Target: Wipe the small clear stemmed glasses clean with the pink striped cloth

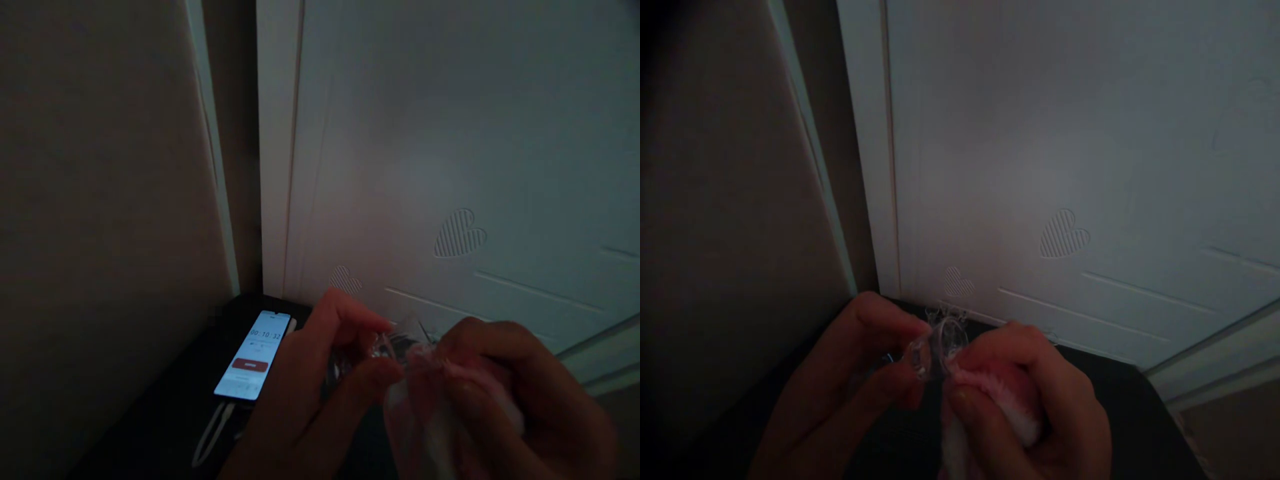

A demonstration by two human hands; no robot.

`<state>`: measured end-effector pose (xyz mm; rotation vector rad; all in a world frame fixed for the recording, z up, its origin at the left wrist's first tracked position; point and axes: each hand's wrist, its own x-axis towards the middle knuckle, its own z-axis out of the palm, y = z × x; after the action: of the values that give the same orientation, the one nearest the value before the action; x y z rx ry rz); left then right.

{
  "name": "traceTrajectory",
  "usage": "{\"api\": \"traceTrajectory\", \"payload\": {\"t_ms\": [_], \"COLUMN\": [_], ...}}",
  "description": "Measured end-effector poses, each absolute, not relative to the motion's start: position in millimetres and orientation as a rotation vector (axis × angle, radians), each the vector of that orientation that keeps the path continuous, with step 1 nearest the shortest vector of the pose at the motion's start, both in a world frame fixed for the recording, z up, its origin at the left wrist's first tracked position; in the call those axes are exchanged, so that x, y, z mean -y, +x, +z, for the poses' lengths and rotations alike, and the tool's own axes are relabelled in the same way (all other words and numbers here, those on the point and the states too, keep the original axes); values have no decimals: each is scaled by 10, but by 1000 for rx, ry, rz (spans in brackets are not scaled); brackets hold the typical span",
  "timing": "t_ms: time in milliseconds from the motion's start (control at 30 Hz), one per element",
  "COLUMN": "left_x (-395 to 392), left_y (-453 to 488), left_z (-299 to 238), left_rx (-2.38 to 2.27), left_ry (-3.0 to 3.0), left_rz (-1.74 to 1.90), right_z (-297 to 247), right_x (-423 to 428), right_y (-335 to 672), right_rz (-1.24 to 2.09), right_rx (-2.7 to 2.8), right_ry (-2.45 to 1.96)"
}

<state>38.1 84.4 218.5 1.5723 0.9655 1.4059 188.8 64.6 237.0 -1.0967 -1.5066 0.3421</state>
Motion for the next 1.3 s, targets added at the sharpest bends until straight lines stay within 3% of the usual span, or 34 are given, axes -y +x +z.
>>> {"api": "traceTrajectory", "payload": {"t_ms": [333,633,967,1300], "left_x": [-799,-884,-997,-926], "left_y": [458,326,310,386], "left_z": [2249,2310,2225,2224], "left_rx": [-1034,-627,-888,-1024], "left_ry": [1525,1222,1614,1645], "left_rz": [1370,1093,1230,1356], "right_z": [2381,2380,2358,2343], "right_x": [-649,-645,-676,-677], "right_y": [1870,1788,1797,1818], "right_rz": [379,405,255,164], "right_rx": [1511,1502,1546,1560], "right_ry": [-1069,-866,-1055,-1172]}}
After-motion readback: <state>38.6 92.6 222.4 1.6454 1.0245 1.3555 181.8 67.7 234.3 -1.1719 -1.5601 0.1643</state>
